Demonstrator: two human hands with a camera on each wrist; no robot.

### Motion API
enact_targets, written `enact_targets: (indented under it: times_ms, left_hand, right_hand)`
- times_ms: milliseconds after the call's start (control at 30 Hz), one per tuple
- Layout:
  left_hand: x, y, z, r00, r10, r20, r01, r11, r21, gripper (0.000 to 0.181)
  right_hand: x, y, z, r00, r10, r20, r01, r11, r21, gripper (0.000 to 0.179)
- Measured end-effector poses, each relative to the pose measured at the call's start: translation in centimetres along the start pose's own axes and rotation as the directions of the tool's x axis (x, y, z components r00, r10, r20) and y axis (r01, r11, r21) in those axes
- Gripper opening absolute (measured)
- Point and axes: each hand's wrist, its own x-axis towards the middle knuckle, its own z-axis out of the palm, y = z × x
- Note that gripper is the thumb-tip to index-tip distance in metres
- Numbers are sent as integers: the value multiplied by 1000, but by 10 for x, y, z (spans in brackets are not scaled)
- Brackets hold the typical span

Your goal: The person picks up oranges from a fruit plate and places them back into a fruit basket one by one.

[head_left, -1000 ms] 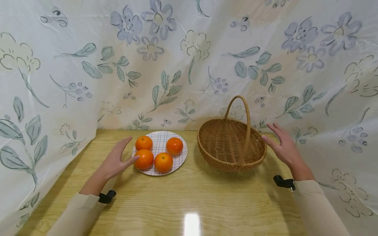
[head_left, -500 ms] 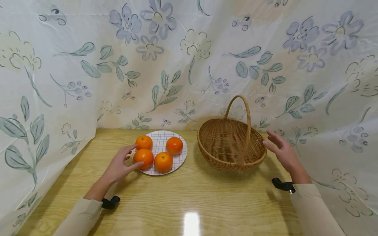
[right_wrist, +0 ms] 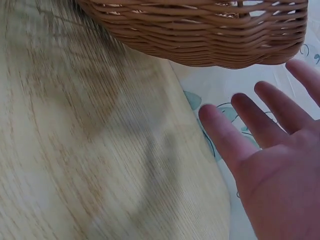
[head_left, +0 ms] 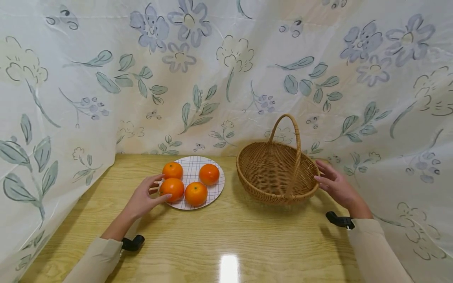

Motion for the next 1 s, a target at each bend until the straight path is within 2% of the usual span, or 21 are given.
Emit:
enact_targets:
  times_ms: [300,533,1000]
  left_hand:
    - [0,-3,3,1000,13,5,-13,1000,-25,77]
    - [1,-2,5,1000,-4,4,4,1000,-29,77]
    - [-1,-3,10,999,-36,-6,36,999,-21,81]
  right_hand:
    - [-1,-1,0,999,1,50,-6,995,96,73]
    - [-4,-7,4,997,-1,79,-13,983,183,76]
    - [-9,-8,11,997,2,83,-18,980,200,76]
